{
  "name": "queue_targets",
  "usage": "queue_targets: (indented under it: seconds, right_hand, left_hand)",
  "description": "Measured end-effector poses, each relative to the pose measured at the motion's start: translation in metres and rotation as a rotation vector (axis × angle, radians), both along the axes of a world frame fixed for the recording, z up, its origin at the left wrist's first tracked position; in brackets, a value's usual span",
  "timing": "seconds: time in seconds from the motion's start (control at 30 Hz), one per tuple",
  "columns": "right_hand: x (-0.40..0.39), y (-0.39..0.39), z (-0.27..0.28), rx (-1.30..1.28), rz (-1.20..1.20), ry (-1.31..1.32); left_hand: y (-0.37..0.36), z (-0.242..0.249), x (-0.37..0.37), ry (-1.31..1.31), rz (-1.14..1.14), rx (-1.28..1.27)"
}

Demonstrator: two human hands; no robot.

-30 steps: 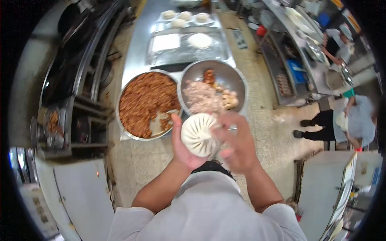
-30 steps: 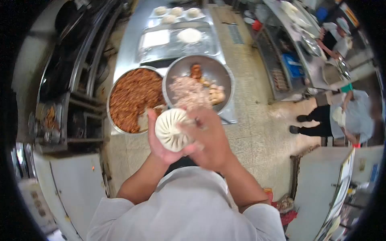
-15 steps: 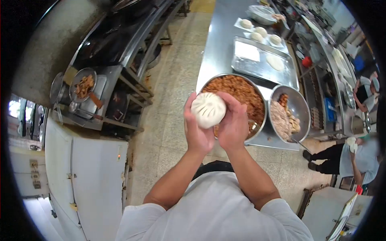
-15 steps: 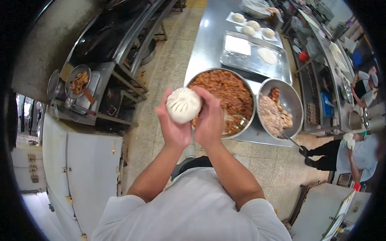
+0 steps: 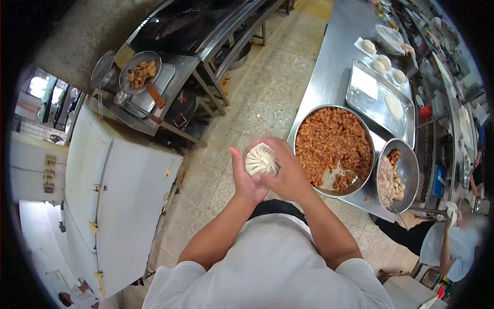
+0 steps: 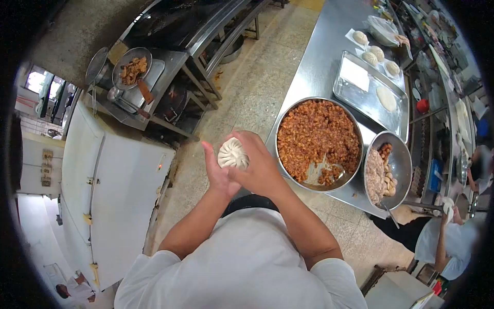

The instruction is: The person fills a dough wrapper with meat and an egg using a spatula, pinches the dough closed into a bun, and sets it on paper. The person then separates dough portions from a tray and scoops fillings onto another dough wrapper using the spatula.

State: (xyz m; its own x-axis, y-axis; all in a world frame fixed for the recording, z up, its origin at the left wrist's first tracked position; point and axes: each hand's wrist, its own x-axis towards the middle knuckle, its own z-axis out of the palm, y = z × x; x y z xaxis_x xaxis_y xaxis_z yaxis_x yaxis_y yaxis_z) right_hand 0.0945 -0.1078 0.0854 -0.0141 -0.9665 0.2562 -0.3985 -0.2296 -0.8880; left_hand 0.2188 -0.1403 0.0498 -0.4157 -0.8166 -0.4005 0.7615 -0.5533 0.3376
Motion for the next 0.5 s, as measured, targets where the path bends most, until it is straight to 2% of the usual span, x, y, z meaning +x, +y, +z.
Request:
queue_targets:
  seconds: [0.03, 0.1, 0.17, 0.27, 0.33, 0.37, 0.4, 0.47, 0.5]
  right_hand:
    - [0.002, 0.003, 0.005, 0.009, -0.014, -0.003]
    - [0.005, 0.006, 0.013, 0.103, 0.003, 0.228]
    - [0.008, -0.005, 0.010, 0.147, -0.051, 0.228]
    - [0.018, -0.033, 0.006, 0.199, -0.058, 0.125]
    - [0.024, -0.053, -0.001, 0.348, -0.028, -0.118]
    - [0.032, -0.064, -0.010, 0.346, -0.054, -0.115]
    - [0.042, -0.077, -0.018, 0.329, -0.075, -0.433]
    - [0.069, -0.096, -0.029, 0.282, -0.066, -1.099]
    - [0.081, -0.110, -0.025, 0.294, -0.044, -1.095]
  left_hand:
    - [-0.001, 0.000, 0.005, -0.003, -0.014, 0.009]
    - [-0.011, -0.001, 0.012, -0.136, -0.144, -0.005]
    - [-0.025, -0.001, 0.018, -0.140, -0.237, -0.021]
    - [-0.053, 0.015, 0.045, -0.207, -0.379, -0.233]
    - [-0.077, 0.019, 0.071, -0.216, -0.427, -0.275]
    - [-0.094, 0.022, 0.084, -0.240, -0.449, -0.311]
    - [-0.115, 0.027, 0.100, -0.232, -0.471, -0.312]
    - [-0.155, 0.035, 0.132, -0.301, -0.616, -0.477]
    - [-0.174, 0.035, 0.145, -0.307, -0.592, -0.474]
